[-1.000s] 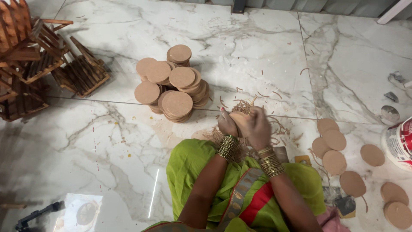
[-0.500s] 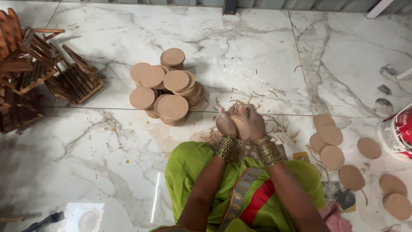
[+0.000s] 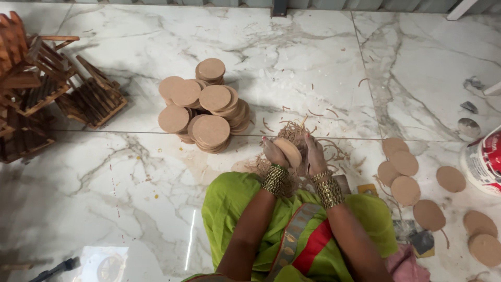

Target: The person sits on the floor and smooths round wooden discs one at a time, rubbing each disc against a pile of wood shavings in front of them. Finished discs are placed onto a growing stack beside them, and loose discs are gathered from the floor to be worked.

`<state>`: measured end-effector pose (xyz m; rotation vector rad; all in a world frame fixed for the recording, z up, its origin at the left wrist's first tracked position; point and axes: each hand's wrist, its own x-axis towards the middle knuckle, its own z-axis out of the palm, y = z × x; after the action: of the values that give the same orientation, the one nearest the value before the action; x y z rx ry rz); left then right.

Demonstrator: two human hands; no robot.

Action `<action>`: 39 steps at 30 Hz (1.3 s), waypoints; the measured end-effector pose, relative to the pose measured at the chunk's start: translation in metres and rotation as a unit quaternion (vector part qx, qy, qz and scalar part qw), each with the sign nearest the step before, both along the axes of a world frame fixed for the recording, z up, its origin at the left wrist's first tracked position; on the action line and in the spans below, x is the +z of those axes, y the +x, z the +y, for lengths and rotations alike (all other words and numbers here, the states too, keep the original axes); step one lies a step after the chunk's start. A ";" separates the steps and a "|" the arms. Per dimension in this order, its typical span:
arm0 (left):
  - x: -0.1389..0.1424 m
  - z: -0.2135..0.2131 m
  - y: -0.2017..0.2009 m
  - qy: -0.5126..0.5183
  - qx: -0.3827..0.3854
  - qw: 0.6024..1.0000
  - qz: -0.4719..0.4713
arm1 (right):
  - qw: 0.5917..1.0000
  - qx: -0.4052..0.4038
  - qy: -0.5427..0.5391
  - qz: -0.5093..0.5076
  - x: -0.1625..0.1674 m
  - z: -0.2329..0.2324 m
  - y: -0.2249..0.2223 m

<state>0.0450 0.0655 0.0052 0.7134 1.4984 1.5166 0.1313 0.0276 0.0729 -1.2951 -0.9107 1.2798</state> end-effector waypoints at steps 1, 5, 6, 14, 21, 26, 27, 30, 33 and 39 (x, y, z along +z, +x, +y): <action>0.000 0.000 -0.003 -0.003 -0.006 1.000 0.008 | 0.998 -0.022 0.029 -0.057 -0.001 -0.006 -0.007; 0.002 -0.002 -0.007 0.020 -0.026 0.998 0.051 | 0.910 -0.026 0.148 -0.386 -0.002 -0.010 -0.026; 0.003 -0.001 -0.006 0.028 -0.022 0.997 0.065 | 0.954 -0.008 0.091 -0.287 -0.003 -0.007 -0.026; 0.006 -0.002 0.000 0.044 -0.005 0.987 0.154 | 0.995 -0.024 0.052 -0.078 0.004 -0.002 0.009; 0.014 0.003 -0.005 0.071 -0.050 0.996 0.004 | 0.860 -0.051 0.165 -0.480 0.021 -0.019 -0.007; 0.019 -0.011 0.006 0.150 -0.081 0.976 0.135 | 0.951 -0.216 0.220 -0.025 0.005 -0.007 0.004; 0.019 -0.017 0.010 0.135 -0.086 0.981 0.111 | 0.953 -0.222 0.204 0.025 0.003 -0.007 0.004; 0.018 -0.031 0.022 0.158 -0.050 0.986 0.007 | 0.944 -0.263 0.138 0.144 0.006 -0.005 0.006; 0.012 -0.038 0.031 0.180 -0.064 0.971 -0.143 | 0.931 -0.300 0.085 0.190 0.012 -0.006 0.003; 0.010 -0.018 0.005 0.002 0.017 0.981 -0.192 | 0.978 -0.116 0.098 0.144 0.002 -0.022 -0.008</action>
<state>0.0499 0.0472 0.0150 0.3682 1.2194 1.5773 0.1237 0.0054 0.0750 -0.9986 -0.6415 1.1275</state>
